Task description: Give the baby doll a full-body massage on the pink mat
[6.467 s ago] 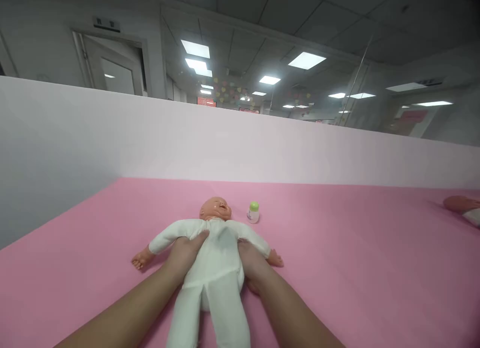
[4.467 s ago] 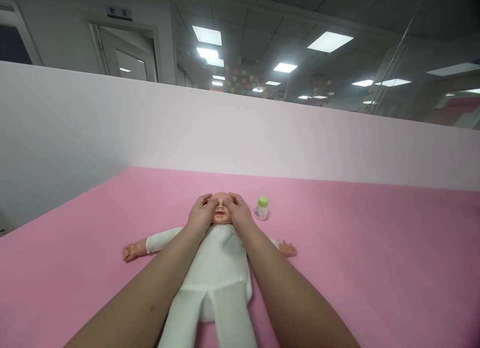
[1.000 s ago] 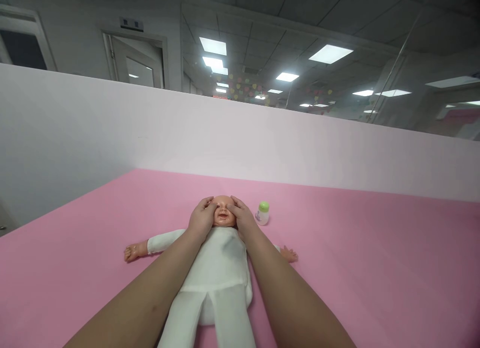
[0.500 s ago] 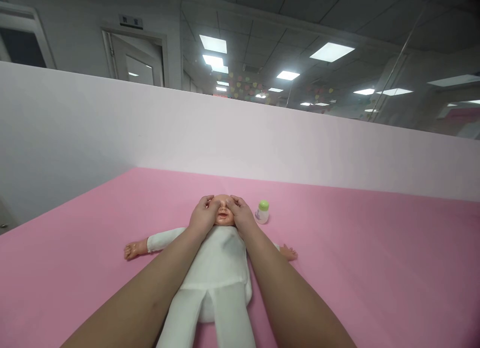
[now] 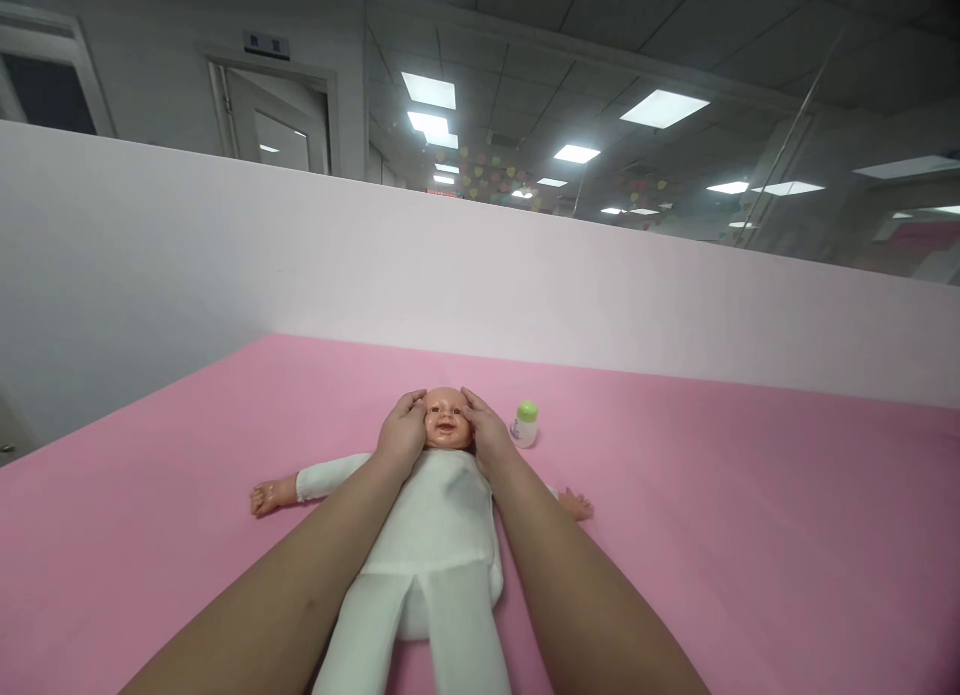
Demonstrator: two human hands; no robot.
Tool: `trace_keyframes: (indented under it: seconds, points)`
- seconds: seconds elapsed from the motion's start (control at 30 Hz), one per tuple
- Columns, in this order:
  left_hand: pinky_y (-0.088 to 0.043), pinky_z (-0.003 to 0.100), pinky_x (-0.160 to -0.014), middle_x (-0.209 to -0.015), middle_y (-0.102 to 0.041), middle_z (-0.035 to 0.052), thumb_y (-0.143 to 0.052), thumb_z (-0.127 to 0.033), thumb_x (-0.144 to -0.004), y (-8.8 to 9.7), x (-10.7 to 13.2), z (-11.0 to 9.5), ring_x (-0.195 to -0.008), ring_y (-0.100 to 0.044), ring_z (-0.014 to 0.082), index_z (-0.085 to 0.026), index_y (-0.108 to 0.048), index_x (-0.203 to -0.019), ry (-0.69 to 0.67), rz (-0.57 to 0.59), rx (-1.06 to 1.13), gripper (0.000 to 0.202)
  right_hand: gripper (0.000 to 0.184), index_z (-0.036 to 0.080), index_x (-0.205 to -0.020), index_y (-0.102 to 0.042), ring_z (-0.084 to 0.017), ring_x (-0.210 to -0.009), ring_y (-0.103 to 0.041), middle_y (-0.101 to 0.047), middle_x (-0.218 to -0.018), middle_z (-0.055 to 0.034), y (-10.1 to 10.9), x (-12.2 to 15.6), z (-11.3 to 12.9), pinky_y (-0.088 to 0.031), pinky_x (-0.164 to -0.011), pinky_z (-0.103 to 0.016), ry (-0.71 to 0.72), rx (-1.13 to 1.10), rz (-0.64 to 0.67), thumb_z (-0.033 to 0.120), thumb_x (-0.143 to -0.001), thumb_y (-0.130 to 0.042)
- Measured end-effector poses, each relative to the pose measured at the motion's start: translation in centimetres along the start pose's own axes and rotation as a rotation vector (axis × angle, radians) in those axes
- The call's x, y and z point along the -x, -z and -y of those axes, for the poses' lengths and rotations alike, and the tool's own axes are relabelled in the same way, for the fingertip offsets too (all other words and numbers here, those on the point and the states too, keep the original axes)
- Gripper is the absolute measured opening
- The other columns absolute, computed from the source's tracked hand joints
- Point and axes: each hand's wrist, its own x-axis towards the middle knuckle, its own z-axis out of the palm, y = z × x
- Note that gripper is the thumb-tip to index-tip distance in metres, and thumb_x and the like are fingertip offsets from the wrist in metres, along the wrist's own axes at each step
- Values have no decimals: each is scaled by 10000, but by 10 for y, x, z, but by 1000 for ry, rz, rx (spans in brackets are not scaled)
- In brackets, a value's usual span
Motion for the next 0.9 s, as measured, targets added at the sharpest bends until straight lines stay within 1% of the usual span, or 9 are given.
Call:
trace_keyframes:
  seconds: [0.07, 0.13, 0.23, 0.33, 0.4, 0.5, 0.7, 0.8, 0.9]
  points:
    - [-524, 365, -1025, -1265, -745, 97, -701, -421, -865, 1, 2, -2, -1173, -688, 267, -239, -702, -1262, -2, 9, 1, 437, 605, 260, -1345, -689, -284, -1375, -581, -651, -1463, -52, -1, 2, 1, -471, -1163, -429, 20, 26, 19, 335, -756, -801]
    - [-537, 362, -993, -1247, -742, 98, -764, -435, -819, 2, 3, -3, -1138, -699, 269, -238, -694, -1261, -3, 19, 0, 489, 656, 254, -1369, -669, -302, -1327, -611, -666, -1431, -68, -1, 3, 3, -506, -1121, -442, 47, 98, 27, 392, -753, -847]
    - [-558, 367, -933, -1212, -737, 97, -833, -443, -755, 4, 5, -5, -1063, -719, 267, -236, -683, -1255, 1, 29, 0, 561, 726, 249, -1375, -660, -310, -1273, -633, -674, -1394, -84, -2, 5, 4, -536, -1067, -422, 96, 259, -3, 466, -726, -902]
    - [-565, 368, -899, -1196, -734, 96, -857, -460, -735, 4, 4, -4, -1022, -728, 264, -236, -680, -1245, 2, 32, -1, 585, 711, 253, -1351, -666, -302, -1255, -635, -681, -1365, -80, -2, 4, 4, -538, -1045, -402, 131, 351, -34, 506, -730, -903]
    - [-562, 369, -898, -1190, -736, 96, -850, -470, -745, 3, 3, -3, -1020, -727, 266, -238, -685, -1236, 1, 28, -5, 568, 661, 257, -1321, -678, -298, -1244, -636, -699, -1329, -69, -2, 2, 3, -533, -1044, -404, 138, 347, -46, 517, -750, -885]
    - [-553, 369, -917, -1183, -743, 96, -797, -476, -801, 0, -1, 1, -1042, -719, 266, -238, -694, -1218, 2, 14, -10, 492, 567, 262, -1271, -702, -292, -1250, -629, -723, -1288, -55, -2, -1, 1, -510, -1074, -411, 143, 317, -61, 528, -791, -843]
    - [-523, 378, -994, -1200, -753, 84, -668, -429, -894, -1, -7, 7, -1118, -697, 258, -244, -709, -1216, 2, 3, -14, 374, 456, 270, -1254, -719, -281, -1286, -619, -715, -1333, -40, -1, -5, -3, -472, -1140, -424, 98, 221, -69, 485, -852, -739]
    - [-521, 388, -1010, -1238, -749, 79, -620, -391, -911, 0, -7, 8, -1162, -685, 263, -253, -717, -1208, 0, 0, -6, 341, 453, 289, -1278, -720, -274, -1343, -591, -684, -1405, -28, 1, -6, -4, -466, -1160, -432, 57, 152, -55, 417, -844, -699]
    - [-530, 396, -1002, -1248, -751, 87, -608, -372, -905, 1, -7, 7, -1156, -690, 267, -245, -719, -1208, -4, -5, 4, 347, 498, 304, -1301, -717, -274, -1369, -580, -656, -1456, -24, 4, -6, -5, -477, -1158, -448, 19, 83, -28, 365, -807, -702]
